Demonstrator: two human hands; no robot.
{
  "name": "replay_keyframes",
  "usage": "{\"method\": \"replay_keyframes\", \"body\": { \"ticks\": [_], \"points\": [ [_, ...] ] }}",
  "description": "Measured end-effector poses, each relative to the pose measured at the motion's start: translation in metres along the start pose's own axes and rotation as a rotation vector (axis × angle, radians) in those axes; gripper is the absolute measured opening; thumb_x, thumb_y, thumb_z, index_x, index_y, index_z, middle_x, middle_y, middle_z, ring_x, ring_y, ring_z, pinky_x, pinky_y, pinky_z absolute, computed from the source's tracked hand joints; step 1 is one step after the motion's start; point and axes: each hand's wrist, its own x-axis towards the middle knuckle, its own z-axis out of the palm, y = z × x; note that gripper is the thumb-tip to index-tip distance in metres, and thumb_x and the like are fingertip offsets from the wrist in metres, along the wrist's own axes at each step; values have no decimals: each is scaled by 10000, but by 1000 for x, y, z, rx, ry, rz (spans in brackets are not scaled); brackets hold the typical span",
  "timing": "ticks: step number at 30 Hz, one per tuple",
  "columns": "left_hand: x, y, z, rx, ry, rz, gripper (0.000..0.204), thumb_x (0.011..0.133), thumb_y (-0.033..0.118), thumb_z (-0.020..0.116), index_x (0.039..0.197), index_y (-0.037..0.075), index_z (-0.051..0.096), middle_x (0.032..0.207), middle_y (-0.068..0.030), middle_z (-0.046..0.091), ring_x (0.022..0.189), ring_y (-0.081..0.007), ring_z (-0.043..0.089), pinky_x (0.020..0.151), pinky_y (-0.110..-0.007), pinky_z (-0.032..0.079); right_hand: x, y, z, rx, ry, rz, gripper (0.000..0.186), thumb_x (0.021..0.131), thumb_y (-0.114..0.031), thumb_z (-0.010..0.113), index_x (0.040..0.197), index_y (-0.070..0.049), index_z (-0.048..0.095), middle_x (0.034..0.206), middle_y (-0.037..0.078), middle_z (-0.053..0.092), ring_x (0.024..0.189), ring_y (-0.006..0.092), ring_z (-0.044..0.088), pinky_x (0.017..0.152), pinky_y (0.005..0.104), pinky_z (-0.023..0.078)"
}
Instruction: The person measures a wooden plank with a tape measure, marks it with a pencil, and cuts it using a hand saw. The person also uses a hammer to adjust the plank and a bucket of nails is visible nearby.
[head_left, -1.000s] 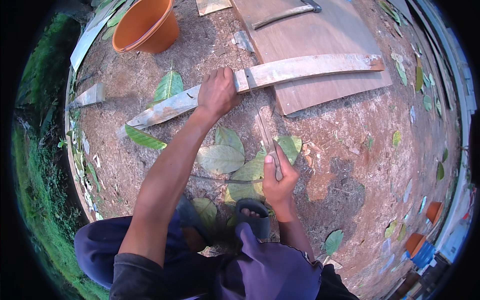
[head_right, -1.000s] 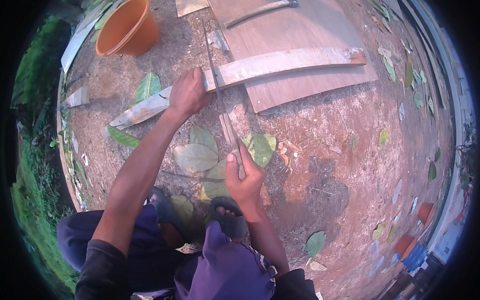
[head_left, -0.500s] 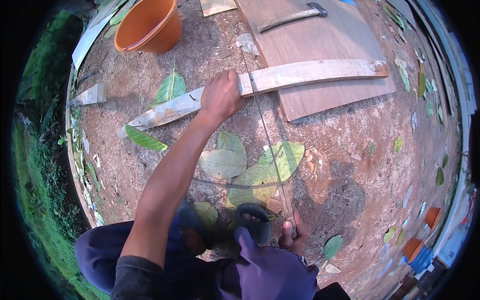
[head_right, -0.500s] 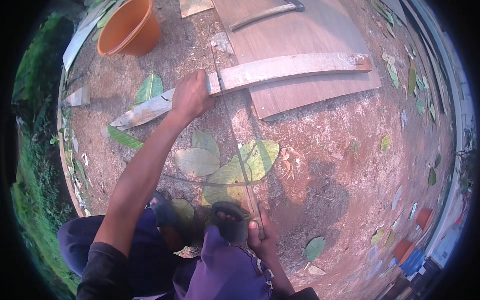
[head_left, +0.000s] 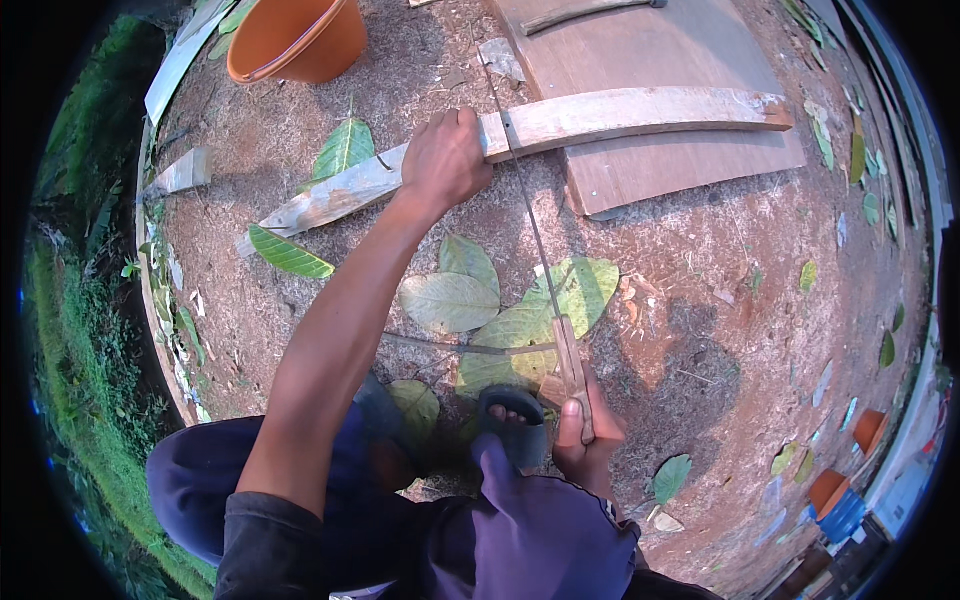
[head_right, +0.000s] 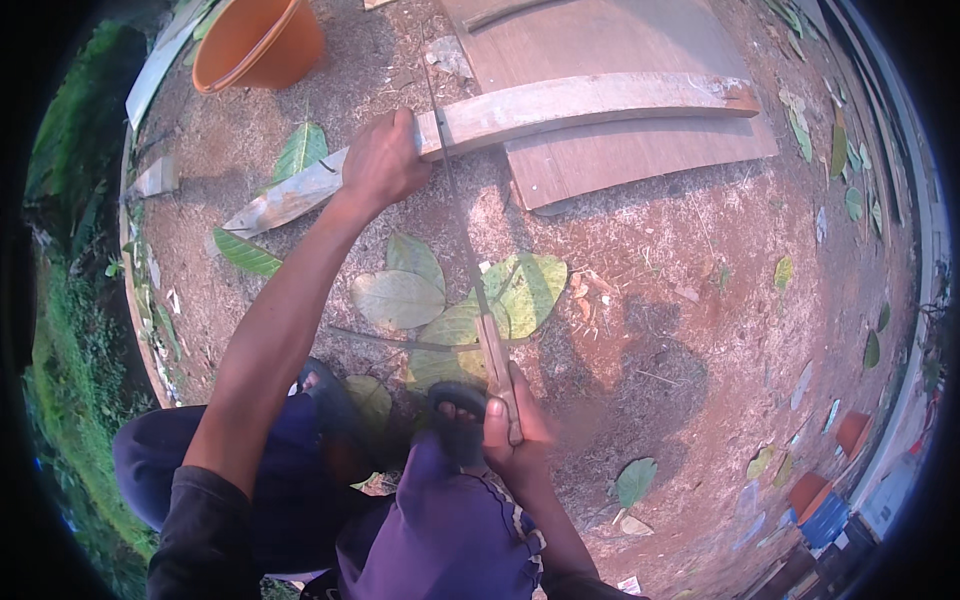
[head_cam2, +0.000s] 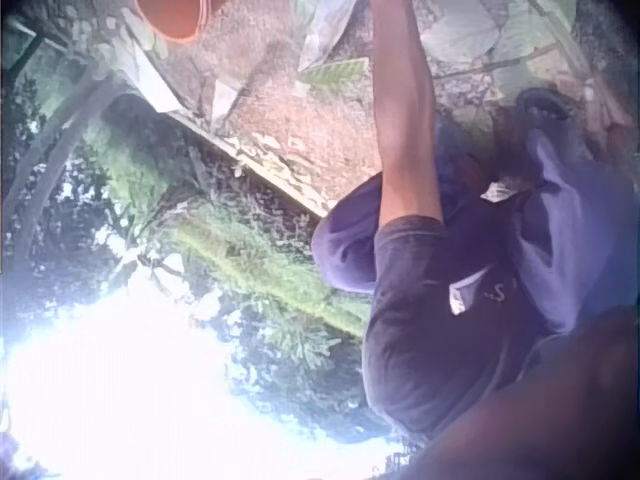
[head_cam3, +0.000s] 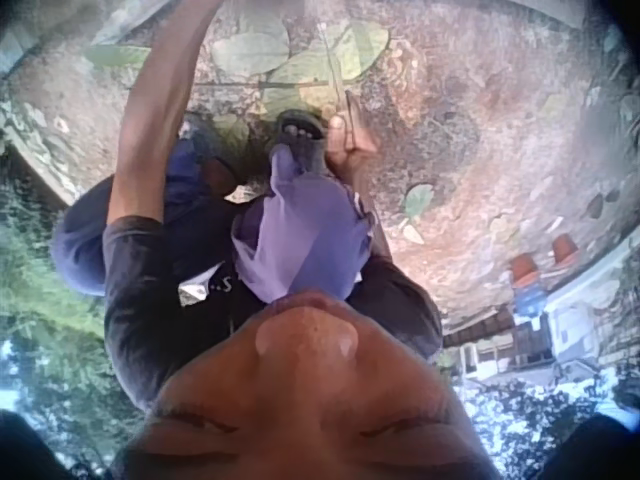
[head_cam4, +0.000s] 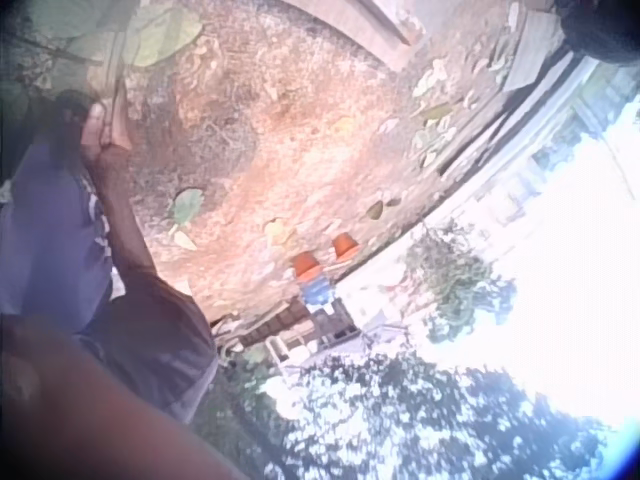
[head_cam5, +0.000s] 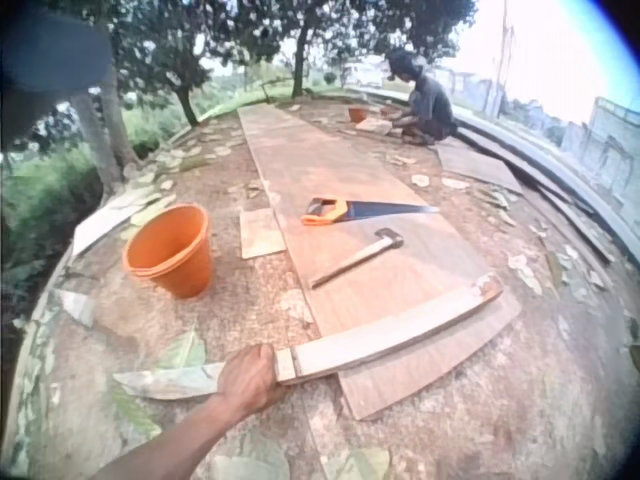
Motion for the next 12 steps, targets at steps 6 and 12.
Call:
{"method": "replay_keyframes", "body": {
  "ticks": [6, 12],
  "points": [
    [2, -4, -3, 0, -94, -32, 444, 747, 141, 756, 1098, -75, 589, 1094, -277, 690, 1076, -410, 676, 1018, -473, 520, 83, 5, 54, 40, 50, -62, 406, 996, -132, 620, 1349, 68, 623, 857, 168, 728, 744, 180, 690, 704, 318, 552],
    [2, -7, -2, 12, -62, -3, 486, 743, 160, 781, 1120, -75, 584, 1138, -273, 689, 1111, -376, 673, 1056, -459, 506, -37, -5, -22, -36, -156, 312, 649, 1010, -346, 592, 1491, 74, 475, 1220, 259, 700, 1087, 341, 725, 927, 352, 552]
  ]
}}
